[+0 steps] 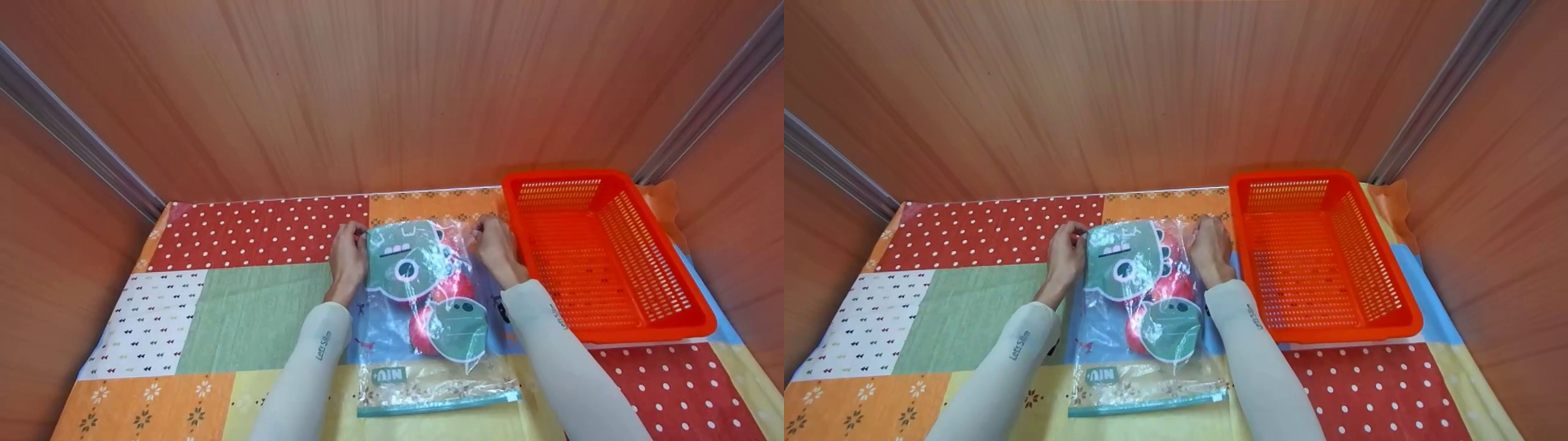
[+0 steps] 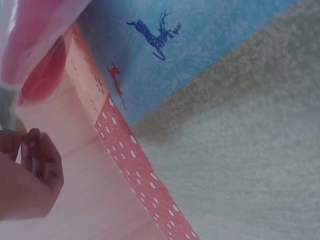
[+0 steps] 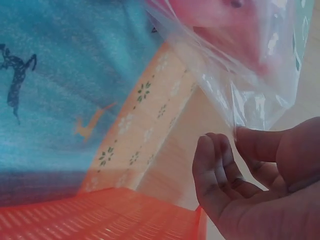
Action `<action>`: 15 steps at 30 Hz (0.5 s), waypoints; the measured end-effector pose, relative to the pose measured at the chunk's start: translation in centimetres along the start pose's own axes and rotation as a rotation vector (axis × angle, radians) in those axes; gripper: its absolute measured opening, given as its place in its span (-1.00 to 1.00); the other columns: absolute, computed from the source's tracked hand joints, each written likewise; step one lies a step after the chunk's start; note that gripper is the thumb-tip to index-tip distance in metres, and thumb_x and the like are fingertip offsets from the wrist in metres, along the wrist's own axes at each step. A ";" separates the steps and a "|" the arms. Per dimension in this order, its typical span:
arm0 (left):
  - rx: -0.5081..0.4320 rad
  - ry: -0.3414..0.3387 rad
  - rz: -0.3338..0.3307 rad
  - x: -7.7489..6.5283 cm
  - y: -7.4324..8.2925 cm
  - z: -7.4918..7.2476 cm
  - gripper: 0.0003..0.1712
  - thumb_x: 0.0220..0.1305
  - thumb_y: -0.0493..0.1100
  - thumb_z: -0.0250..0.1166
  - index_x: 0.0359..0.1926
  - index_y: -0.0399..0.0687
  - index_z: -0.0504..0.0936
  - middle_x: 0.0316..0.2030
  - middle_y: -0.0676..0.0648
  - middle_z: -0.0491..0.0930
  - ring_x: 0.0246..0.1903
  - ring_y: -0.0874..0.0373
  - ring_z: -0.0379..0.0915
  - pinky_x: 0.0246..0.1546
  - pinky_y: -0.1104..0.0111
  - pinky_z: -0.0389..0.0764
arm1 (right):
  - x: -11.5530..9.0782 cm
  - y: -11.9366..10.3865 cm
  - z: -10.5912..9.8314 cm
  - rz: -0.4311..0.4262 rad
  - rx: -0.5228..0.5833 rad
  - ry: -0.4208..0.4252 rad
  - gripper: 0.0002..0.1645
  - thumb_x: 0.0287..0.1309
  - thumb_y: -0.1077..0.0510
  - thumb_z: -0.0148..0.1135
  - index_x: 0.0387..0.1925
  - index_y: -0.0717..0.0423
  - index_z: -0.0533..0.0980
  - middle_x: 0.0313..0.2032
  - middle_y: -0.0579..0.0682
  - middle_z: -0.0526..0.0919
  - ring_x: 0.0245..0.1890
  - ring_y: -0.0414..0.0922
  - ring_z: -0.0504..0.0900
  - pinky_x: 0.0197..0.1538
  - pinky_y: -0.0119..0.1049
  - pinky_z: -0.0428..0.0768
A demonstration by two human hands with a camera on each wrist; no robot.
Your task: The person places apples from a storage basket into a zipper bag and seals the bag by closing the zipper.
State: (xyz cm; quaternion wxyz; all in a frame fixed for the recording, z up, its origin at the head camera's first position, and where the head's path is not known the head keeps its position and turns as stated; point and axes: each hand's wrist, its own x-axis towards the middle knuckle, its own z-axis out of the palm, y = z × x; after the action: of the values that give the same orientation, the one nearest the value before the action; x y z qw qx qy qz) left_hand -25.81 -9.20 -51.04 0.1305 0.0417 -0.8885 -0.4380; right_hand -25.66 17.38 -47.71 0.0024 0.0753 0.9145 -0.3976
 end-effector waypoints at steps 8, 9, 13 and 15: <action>-0.003 -0.086 -0.024 -0.1 -0.7 0.5 -0.88 0.33 -0.32 0.06 -0.19 -0.15 0.52 -0.25 -0.07 0.46 -0.23 0.09 0.42 -0.19 0.26 0.49 | -0.4 0.3 0.0 0.061 -0.102 -0.133 -0.56 0.10 -0.14 0.22 -0.07 -0.06 0.35 -0.24 -0.03 0.47 -0.25 -0.06 0.45 -0.22 -0.20 0.56; -0.009 -0.093 -0.029 -0.1 -0.7 0.5 -0.87 0.33 -0.31 0.05 -0.18 -0.15 0.52 -0.24 -0.07 0.46 -0.22 0.09 0.42 -0.16 0.26 0.49 | -0.4 0.4 0.1 0.034 -0.132 -0.126 -0.59 0.11 -0.12 0.21 -0.08 -0.05 0.36 -0.25 -0.02 0.47 -0.25 -0.06 0.46 -0.23 -0.20 0.57; -0.022 -0.094 -0.028 -0.6 -0.9 0.6 -0.79 0.37 -0.23 0.02 -0.06 -0.16 0.50 -0.18 -0.05 0.44 -0.15 0.12 0.40 -0.06 0.25 0.48 | -0.9 0.4 0.4 -0.090 -0.242 -0.058 -0.44 0.14 -0.11 0.19 0.14 -0.02 0.33 -0.09 0.01 0.46 -0.12 -0.03 0.45 -0.07 -0.05 0.55; 0.000 -0.081 -0.011 -0.9 -1.0 0.5 -0.73 0.39 -0.17 0.01 0.03 -0.12 0.47 -0.11 -0.03 0.42 -0.09 0.14 0.38 -0.02 0.25 0.46 | -1.1 0.4 0.6 -0.160 -0.297 -0.011 -0.33 0.18 -0.12 0.14 0.26 0.00 0.24 0.06 0.05 0.41 0.02 0.02 0.40 0.07 0.03 0.44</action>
State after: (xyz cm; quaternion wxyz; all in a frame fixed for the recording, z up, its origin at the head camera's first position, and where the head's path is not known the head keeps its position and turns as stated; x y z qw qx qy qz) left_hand -25.12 -9.26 -52.29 0.0920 0.0290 -0.8927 -0.4401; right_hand -24.56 17.08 -48.30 -0.0130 -0.0011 0.9662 -0.2576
